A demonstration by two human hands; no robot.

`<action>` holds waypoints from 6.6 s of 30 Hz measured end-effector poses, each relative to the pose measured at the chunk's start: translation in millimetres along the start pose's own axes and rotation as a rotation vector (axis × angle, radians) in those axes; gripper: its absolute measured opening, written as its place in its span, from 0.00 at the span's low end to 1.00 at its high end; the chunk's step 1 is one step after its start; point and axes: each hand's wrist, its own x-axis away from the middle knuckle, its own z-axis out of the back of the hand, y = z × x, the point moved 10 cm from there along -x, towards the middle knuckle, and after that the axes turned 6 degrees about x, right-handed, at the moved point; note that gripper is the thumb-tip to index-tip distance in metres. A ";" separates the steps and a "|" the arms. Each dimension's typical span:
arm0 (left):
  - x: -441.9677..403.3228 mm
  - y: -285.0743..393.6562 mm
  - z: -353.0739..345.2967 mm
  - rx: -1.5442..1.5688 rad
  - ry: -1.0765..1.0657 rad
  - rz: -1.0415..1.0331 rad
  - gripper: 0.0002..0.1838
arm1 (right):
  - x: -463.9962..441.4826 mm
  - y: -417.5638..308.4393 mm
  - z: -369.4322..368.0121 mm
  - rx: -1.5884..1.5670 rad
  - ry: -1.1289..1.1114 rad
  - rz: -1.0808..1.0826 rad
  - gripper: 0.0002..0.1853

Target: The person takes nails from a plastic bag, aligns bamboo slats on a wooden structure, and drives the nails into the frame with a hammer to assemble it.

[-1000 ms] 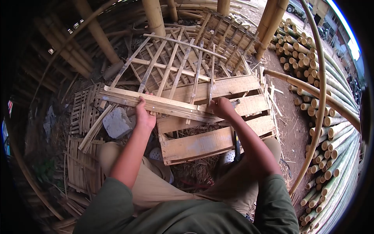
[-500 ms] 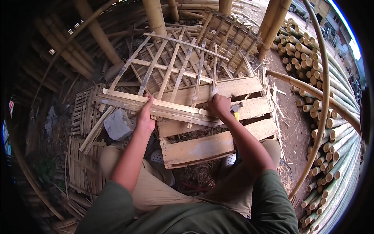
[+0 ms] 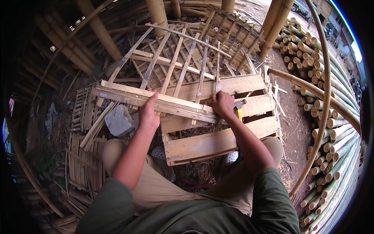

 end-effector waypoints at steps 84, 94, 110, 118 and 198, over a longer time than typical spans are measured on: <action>-6.3 2.3 -18.8 0.012 -0.042 -0.069 0.25 | 41.2 -14.4 29.5 0.537 -0.590 0.416 0.63; 10.4 17.1 -46.6 -0.037 -0.064 -0.122 0.24 | 48.8 6.1 -5.2 0.561 -0.531 0.424 0.39; 31.4 32.9 -96.9 -0.128 -0.074 -0.220 0.22 | 37.1 -0.6 0.8 0.467 -0.504 0.466 0.45; 60.0 45.7 -161.3 -0.150 -0.192 -0.335 0.20 | 46.1 -5.6 38.0 0.279 -0.631 0.441 0.42; -14.9 -220.8 -195.7 -1.444 -1.143 -0.179 0.31 | 0.1 80.3 40.7 -0.134 -0.235 -0.203 0.26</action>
